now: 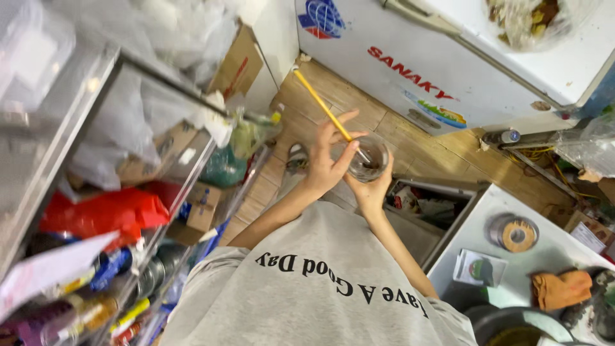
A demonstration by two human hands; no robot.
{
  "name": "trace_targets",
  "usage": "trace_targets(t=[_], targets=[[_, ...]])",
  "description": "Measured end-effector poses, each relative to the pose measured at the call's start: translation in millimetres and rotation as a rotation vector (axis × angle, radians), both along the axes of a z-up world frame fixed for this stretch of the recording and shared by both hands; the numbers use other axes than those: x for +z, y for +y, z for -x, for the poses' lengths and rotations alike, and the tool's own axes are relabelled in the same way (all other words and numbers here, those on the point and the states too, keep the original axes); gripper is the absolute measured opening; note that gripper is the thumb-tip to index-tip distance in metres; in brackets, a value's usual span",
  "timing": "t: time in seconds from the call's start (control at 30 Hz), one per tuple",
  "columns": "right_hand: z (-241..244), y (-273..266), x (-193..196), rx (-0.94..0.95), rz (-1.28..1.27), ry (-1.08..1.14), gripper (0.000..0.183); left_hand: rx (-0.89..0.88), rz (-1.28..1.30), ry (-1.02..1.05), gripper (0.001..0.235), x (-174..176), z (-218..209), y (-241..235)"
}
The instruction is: The person paints a green spherical object with a brush, then wipes the surface and surrounding area with an orange cloth. The person dips the brush in a glass of liquid and applies paint to the object, followed by wiping with the cloth.
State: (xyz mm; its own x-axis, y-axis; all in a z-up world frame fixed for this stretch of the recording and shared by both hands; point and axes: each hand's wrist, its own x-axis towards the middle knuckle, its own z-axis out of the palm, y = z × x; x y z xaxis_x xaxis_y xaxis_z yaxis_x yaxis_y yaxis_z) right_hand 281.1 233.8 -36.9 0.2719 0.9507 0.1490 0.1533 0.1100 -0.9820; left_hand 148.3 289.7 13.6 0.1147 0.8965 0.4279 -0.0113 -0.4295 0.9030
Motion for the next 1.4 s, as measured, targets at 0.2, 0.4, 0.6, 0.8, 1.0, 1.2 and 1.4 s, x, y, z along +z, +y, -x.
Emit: trace_targets(t=[0.2, 0.4, 0.6, 0.8, 1.0, 1.2, 1.4], targets=[[-15, 129, 3, -0.074, -0.056, -0.09, 0.085, -0.191, -0.248, 0.208, 0.075, 20, -8, 130], [-39, 276, 12, 0.061, -0.092, -0.369, 0.11, -0.115, -0.277, 0.335, 0.089, 24, -19, 271], [-174, 427, 4, 0.04, -0.195, -0.244, 0.1, -0.037, -0.202, 0.459, 0.081, 30, -15, 380], [-334, 636, -35, -0.367, -0.241, -0.117, 0.041, 0.055, -0.135, 0.464, 0.079, 24, -46, 462], [-347, 715, -82, -0.388, -0.207, 0.036, 0.04, 0.049, -0.036, 0.522, 0.078, 27, -73, 520], [-344, 727, -60, -0.501, -0.268, -0.097, 0.053, -0.079, -0.06, 0.48, 0.076, 18, -87, 602], [-293, 695, 58, -0.085, -0.163, -0.745, 0.034, -0.153, -0.154, 0.465, 0.079, 8, -89, 675]])
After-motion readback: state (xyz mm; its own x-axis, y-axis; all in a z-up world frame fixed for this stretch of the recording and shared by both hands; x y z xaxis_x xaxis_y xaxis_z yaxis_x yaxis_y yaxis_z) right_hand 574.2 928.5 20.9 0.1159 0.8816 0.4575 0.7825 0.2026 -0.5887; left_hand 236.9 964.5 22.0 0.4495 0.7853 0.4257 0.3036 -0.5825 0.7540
